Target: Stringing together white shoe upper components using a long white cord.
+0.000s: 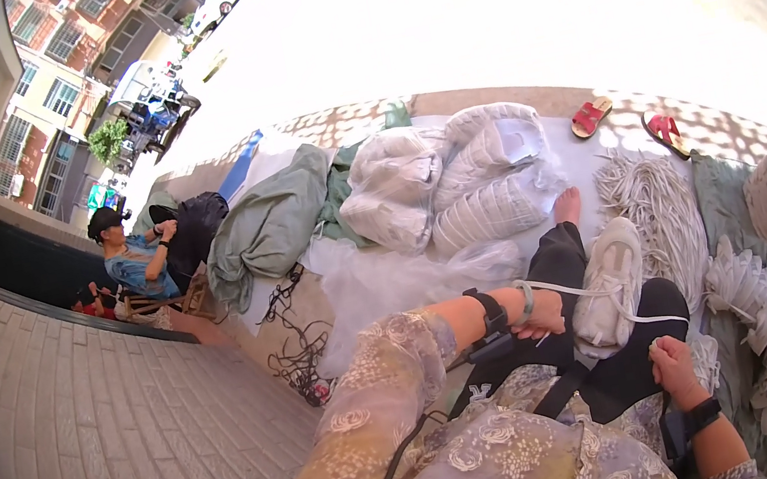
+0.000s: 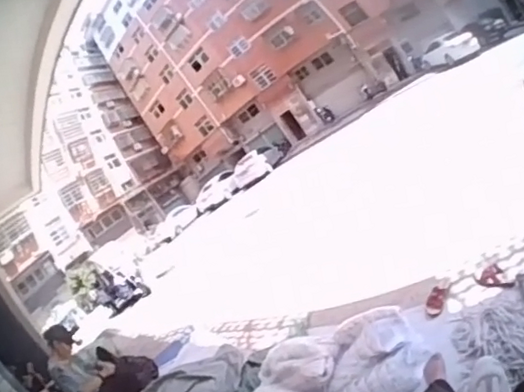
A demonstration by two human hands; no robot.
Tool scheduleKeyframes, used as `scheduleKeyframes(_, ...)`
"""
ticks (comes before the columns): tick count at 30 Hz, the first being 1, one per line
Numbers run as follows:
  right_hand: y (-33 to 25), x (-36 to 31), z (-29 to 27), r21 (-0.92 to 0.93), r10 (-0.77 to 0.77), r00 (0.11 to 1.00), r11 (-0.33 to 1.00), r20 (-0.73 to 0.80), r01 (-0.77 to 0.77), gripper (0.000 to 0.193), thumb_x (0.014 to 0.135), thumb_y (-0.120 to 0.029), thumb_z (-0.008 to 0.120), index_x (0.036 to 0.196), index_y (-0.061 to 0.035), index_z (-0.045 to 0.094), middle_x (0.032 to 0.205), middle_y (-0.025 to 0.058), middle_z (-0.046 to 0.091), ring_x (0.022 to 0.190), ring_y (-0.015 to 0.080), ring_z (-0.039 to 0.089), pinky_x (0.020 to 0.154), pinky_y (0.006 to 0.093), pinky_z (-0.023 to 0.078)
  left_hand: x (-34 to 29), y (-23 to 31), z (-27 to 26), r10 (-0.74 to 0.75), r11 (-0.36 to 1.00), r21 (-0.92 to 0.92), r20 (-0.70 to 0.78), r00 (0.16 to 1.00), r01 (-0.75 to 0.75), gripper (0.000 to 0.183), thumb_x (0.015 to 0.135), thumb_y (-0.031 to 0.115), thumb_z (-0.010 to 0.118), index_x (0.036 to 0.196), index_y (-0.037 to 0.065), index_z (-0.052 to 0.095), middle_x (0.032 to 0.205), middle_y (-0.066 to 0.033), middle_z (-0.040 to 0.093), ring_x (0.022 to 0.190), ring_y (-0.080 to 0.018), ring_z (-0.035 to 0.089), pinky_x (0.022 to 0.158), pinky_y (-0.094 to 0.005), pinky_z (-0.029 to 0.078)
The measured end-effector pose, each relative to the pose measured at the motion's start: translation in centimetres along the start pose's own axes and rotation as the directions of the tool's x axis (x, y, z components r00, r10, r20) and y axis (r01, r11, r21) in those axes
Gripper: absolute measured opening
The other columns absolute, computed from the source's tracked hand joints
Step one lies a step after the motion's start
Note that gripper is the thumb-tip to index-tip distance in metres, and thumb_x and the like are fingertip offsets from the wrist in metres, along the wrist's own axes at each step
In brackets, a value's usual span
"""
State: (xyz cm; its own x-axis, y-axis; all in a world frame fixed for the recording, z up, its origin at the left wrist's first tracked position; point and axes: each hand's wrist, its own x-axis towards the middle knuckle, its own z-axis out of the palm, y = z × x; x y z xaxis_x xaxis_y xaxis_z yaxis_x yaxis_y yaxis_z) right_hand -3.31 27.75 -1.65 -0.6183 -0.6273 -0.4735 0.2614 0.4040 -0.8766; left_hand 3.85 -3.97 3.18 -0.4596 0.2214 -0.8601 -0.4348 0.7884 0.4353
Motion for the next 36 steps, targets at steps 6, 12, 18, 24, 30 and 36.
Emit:
scheduleKeyframes(6, -0.2, 0.5, 0.0, 0.0, 0.018, 1.0, 1.0, 0.005, -0.018, 0.021, 0.086, -0.017, 0.051, 0.067, -0.0061, 0.049, 0.048, -0.0012, 0.044, 0.034, 0.0077, 0.041, 0.034, 0.0209, 0.03, -0.5, -0.1, -0.1, 0.06, 0.997, -0.039, -0.002, 0.998, -0.06, 0.033, 0.075, 0.027, 0.051, 0.057, 0.001, 0.06, 0.05, -0.0131, 0.058, 0.039, -0.0228, 0.054, 0.04, -0.0329, 0.046)
scheduleKeyframes(12, -0.5, 0.7, -0.1, -0.009, 0.047, 0.999, 0.999, 0.012, -0.047, 0.021, 0.083, -0.016, 0.05, 0.065, -0.0058, 0.049, 0.046, 0.0001, 0.045, 0.032, 0.0088, 0.04, 0.032, 0.0222, 0.03, -0.6, 0.0, -0.1, 0.044, 0.999, -0.024, -0.021, 0.999, -0.044, 0.032, 0.075, 0.025, 0.05, 0.057, 0.0, 0.06, 0.049, -0.013, 0.057, 0.038, -0.0226, 0.054, 0.04, -0.0327, 0.046)
scheduleKeyframes(18, -0.6, 0.8, -0.1, -0.032, 0.068, 0.998, 0.997, 0.005, -0.068, 0.023, 0.085, -0.018, 0.049, 0.066, -0.0057, 0.05, 0.045, 0.0006, 0.045, 0.032, 0.0093, 0.04, 0.032, 0.0224, 0.029, -0.6, -0.1, 0.0, 0.078, 0.995, -0.064, -0.025, 0.997, -0.079, 0.033, 0.075, 0.025, 0.05, 0.056, 0.0, 0.059, 0.047, -0.0129, 0.056, 0.037, -0.0221, 0.053, 0.039, -0.0324, 0.045)
scheduleKeyframes(24, -1.3, 0.4, -0.1, -0.049, 0.097, 0.995, 0.994, -0.002, -0.097, 0.026, 0.087, -0.02, 0.047, 0.065, -0.0066, 0.049, 0.044, 0.0006, 0.044, 0.031, 0.0097, 0.039, 0.031, 0.0226, 0.028, -0.5, 0.0, 0.0, 0.055, 0.997, -0.044, -0.043, 0.998, -0.057, 0.033, 0.075, 0.027, 0.051, 0.055, 0.001, 0.059, 0.047, -0.0121, 0.056, 0.038, -0.022, 0.053, 0.04, -0.033, 0.044)
scheduleKeyframes(30, -0.9, 0.6, 0.0, -0.039, 0.061, 0.998, 0.997, 0.001, -0.061, 0.028, 0.088, -0.022, 0.047, 0.065, -0.0066, 0.049, 0.044, 0.0007, 0.044, 0.032, 0.0096, 0.04, 0.031, 0.0228, 0.028, -0.6, 0.2, 0.1, 0.052, 0.997, -0.052, -0.052, 0.997, -0.055, 0.033, 0.075, 0.026, 0.05, 0.055, 0.001, 0.059, 0.047, -0.0127, 0.056, 0.038, -0.0225, 0.053, 0.04, -0.0335, 0.044)
scheduleKeyframes(36, -1.0, 0.5, -0.1, -0.023, 0.044, 0.999, 0.999, 0.015, -0.043, 0.027, 0.086, -0.021, 0.048, 0.064, -0.006, 0.049, 0.045, 0.0006, 0.044, 0.032, 0.0093, 0.04, 0.032, 0.0227, 0.028, -0.4, 0.4, 0.1, 0.051, 0.998, -0.023, -0.043, 0.998, -0.052, 0.028, 0.073, 0.02, 0.051, 0.057, -0.001, 0.059, 0.049, -0.0134, 0.057, 0.04, -0.0236, 0.056, 0.04, -0.0343, 0.046)
